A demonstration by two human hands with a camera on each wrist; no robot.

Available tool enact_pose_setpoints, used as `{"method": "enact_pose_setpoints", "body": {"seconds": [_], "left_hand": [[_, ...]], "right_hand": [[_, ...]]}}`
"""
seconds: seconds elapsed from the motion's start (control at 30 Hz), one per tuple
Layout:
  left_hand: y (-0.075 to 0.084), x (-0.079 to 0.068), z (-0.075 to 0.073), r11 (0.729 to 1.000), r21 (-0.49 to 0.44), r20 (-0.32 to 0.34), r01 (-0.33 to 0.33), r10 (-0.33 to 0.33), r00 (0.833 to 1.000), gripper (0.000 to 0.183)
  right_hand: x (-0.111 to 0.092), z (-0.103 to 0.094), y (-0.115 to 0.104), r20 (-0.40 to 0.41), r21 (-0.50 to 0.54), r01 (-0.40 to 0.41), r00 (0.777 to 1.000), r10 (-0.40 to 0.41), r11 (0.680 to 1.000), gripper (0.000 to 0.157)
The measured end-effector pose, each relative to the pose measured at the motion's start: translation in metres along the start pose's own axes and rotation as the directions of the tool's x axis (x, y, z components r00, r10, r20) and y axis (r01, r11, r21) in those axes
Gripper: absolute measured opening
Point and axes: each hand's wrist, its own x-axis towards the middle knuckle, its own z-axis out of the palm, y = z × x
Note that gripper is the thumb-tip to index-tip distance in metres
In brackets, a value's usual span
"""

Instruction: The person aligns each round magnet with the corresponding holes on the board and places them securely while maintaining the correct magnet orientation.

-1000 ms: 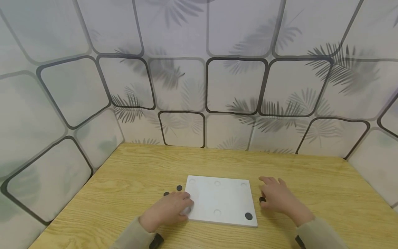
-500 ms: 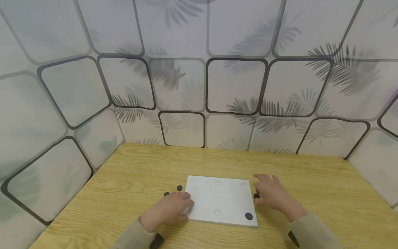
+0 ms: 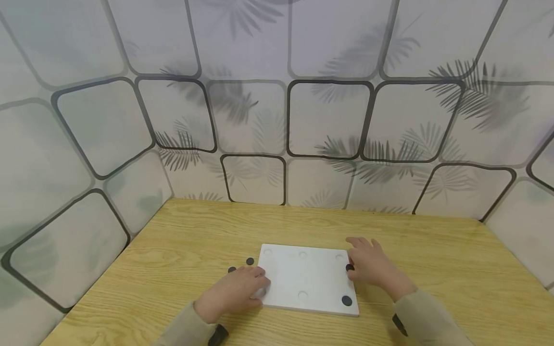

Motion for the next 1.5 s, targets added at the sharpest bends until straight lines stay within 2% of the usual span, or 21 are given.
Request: {"method": "enact_pose_setpoints", "body": {"seconds": [0.63, 0.97, 1.5], "left_hand": [[0.000, 0.000, -0.001, 1.000, -0.019, 0.022, 0.020, -0.020, 1.000, 0.032], [0.000, 0.000, -0.002, 1.000, -0.002, 0.021, 0.015, -0.015, 1.000, 0.031], [0.000, 0.000, -0.002, 1.000, -0.019, 0.024, 0.021, -0.021, 0.999, 0.032]], "right_hand": [[0.019, 0.000, -0.002, 0.035, -0.023, -0.027, 0.999, 0.028, 0.999, 0.020], [0.027, 0.002, 0.004, 0.014, -0.039, 0.014, 1.000, -0.014, 0.999, 0.022], [0.038, 0.002, 0.005, 0.078, -0.047, 0.013, 0.997, -0.009, 0.999, 0.023]]}}
